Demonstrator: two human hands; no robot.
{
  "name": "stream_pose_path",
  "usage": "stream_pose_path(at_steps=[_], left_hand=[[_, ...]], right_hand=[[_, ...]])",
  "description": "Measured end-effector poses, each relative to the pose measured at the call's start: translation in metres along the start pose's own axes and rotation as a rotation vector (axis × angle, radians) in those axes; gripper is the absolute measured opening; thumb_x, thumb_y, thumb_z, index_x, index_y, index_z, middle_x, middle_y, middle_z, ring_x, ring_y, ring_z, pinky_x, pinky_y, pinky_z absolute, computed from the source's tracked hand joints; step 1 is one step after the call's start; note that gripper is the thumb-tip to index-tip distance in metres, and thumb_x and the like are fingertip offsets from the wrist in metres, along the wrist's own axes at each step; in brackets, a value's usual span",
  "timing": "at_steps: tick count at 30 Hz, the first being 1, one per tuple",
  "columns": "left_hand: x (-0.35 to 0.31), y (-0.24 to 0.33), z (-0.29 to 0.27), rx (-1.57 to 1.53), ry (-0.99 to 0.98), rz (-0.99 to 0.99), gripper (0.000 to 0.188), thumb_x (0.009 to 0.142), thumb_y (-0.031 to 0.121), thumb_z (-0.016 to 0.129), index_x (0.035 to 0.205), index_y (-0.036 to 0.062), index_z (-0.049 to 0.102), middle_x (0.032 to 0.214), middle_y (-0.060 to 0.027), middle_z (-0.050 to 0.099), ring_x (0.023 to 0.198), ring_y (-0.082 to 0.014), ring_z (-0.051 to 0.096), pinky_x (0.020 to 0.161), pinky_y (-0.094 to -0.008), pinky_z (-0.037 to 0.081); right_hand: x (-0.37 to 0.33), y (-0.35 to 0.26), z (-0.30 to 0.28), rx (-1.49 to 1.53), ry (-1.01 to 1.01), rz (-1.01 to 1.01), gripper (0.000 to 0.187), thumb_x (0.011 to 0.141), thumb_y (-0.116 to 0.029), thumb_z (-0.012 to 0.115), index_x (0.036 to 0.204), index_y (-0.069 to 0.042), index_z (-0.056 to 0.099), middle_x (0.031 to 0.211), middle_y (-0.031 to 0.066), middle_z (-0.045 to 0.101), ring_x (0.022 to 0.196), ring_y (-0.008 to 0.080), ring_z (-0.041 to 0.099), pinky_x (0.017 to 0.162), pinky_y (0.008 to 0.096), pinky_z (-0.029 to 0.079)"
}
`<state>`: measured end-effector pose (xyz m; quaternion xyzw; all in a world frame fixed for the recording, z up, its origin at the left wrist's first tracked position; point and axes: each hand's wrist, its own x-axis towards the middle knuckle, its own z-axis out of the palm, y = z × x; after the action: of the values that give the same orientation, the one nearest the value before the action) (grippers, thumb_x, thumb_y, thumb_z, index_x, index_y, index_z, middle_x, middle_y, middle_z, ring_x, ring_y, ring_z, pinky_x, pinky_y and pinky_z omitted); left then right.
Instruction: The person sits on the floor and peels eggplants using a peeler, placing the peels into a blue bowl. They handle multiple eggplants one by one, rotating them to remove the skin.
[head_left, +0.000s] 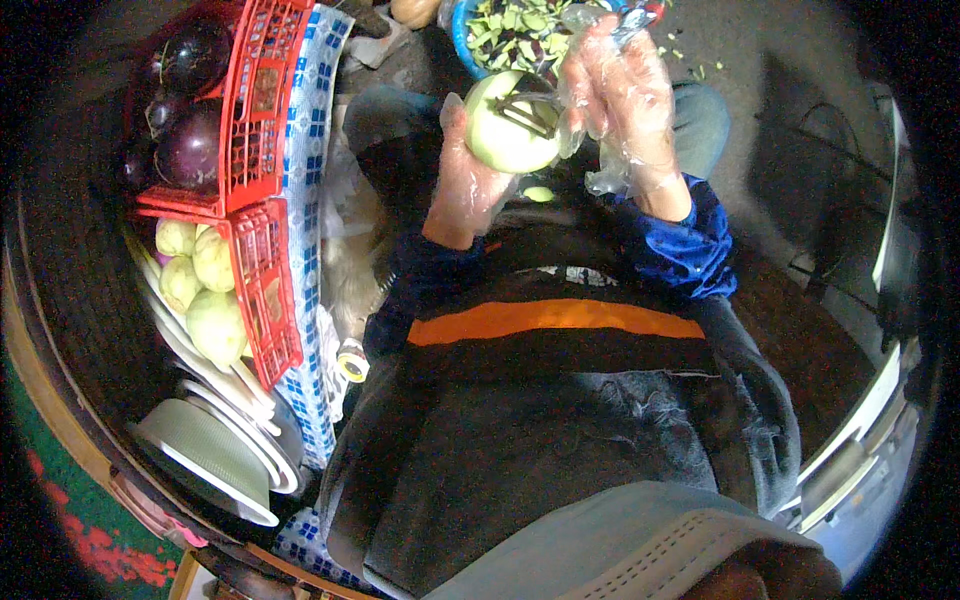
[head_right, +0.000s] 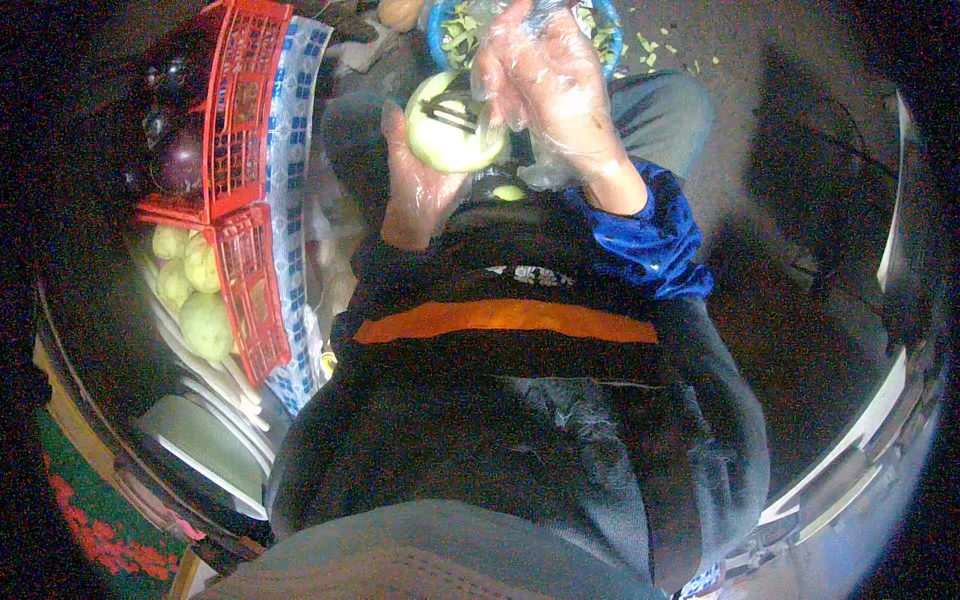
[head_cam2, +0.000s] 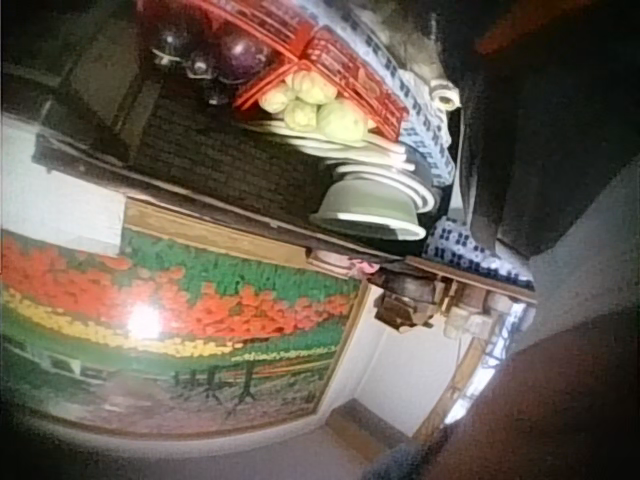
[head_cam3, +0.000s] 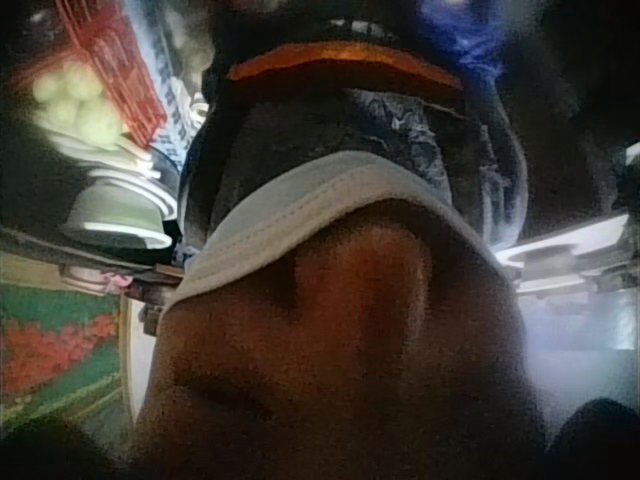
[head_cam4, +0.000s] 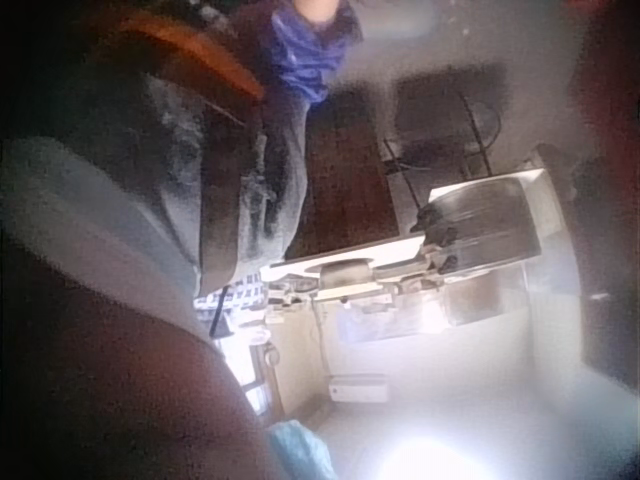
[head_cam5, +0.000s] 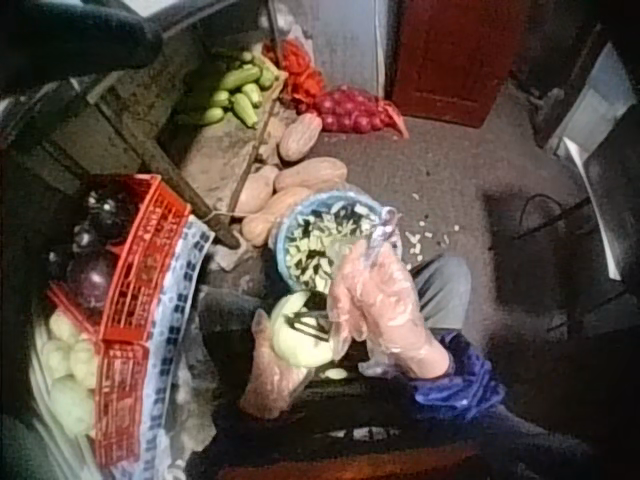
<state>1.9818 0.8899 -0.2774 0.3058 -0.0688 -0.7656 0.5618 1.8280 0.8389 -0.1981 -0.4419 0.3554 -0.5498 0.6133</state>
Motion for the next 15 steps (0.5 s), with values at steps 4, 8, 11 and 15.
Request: stream_pose_path(at_steps=[4,8,11,15], left_hand=[[-0.004,-0.001,0.001,-0.190,-0.140,-0.100,0.083,0.087,0.068,0.044,0.139,0.0043,0.040,0.137,-0.0166,0.048,0.125,-0.0336,0.048,0.105,-0.0522,0.039],[-0.010,-0.003,0.002,-0.076,-0.109,-0.114,0.076,0.089,0.062,0.046,0.138,0.0048,0.040,0.133,-0.0164,0.051,0.121,-0.0329,0.052,0.101,-0.0523,0.044],[-0.010,-0.005,0.003,0.033,-0.084,-0.090,0.075,0.088,0.061,0.046,0.137,0.0040,0.041,0.130,-0.0178,0.054,0.117,-0.0321,0.055,0.098,-0.0505,0.047],[-0.006,-0.007,-0.002,0.038,-0.150,-0.071,0.079,0.086,0.064,0.047,0.136,0.0035,0.042,0.128,-0.0184,0.054,0.115,-0.0321,0.057,0.097,-0.0487,0.050]], right_hand=[[0.001,-0.003,0.003,0.054,-0.085,0.067,0.015,0.099,-0.022,0.051,0.107,-0.009,0.048,0.065,0.0025,0.051,0.043,0.0068,0.039,0.040,0.0194,0.032],[0.008,-0.011,0.000,0.133,-0.239,0.166,0.016,0.098,-0.026,0.053,0.102,-0.010,0.051,0.069,0.0002,0.053,0.049,0.0069,0.045,0.044,0.0191,0.035],[0.016,-0.017,-0.004,0.063,-0.311,0.303,0.022,0.097,-0.031,0.057,0.094,-0.010,0.051,0.067,-0.0011,0.053,0.049,0.0056,0.045,0.043,0.0182,0.033],[0.023,-0.015,-0.011,0.068,-0.384,0.244,0.029,0.096,-0.036,0.058,0.089,-0.009,0.052,0.066,-0.0004,0.054,0.048,0.0054,0.045,0.042,0.0176,0.033]])
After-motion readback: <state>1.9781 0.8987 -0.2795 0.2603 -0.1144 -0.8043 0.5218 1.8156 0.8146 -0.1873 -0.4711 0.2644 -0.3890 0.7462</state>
